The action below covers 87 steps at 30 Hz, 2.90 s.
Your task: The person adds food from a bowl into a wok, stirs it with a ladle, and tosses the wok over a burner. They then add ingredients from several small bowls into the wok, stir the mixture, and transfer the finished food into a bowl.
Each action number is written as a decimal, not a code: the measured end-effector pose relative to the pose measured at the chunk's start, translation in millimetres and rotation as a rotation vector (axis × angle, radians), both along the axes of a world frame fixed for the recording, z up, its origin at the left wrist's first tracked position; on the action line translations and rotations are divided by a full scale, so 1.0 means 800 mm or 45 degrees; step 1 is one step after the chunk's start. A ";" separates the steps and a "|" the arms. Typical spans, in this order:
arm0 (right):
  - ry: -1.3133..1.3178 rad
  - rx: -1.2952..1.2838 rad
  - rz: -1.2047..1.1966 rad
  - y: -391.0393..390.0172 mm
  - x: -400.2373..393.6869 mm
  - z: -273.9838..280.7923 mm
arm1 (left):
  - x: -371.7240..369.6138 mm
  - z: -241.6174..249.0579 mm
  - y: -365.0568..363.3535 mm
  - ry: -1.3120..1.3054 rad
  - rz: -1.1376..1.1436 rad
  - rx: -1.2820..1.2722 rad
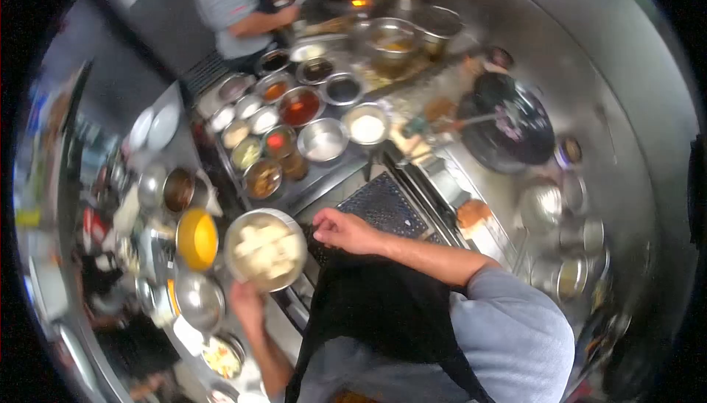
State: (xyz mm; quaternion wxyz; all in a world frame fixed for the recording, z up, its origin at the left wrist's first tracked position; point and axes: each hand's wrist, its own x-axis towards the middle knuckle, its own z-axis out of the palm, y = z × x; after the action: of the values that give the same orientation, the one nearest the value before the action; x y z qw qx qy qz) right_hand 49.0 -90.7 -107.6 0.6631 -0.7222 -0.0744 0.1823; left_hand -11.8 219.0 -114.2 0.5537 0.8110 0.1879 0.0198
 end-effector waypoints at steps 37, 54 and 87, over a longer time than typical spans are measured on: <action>-0.348 0.117 -2.076 -0.496 -0.108 -0.030 | 0.170 0.048 -0.762 -1.327 -2.040 0.513; -0.309 -0.165 -1.956 -0.644 0.243 0.026 | 0.739 -0.044 -0.664 0.337 -1.312 -0.443; -0.502 -2.052 -0.804 -0.689 0.665 -0.001 | 0.685 0.017 -0.592 0.104 -0.890 -0.466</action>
State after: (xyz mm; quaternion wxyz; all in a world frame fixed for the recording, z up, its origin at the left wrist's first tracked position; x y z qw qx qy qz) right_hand 581.3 -641.6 -108.3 -0.0525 -0.9747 0.1665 -0.1399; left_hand 536.0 -254.8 -100.6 0.6546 0.7140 -0.0774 -0.2359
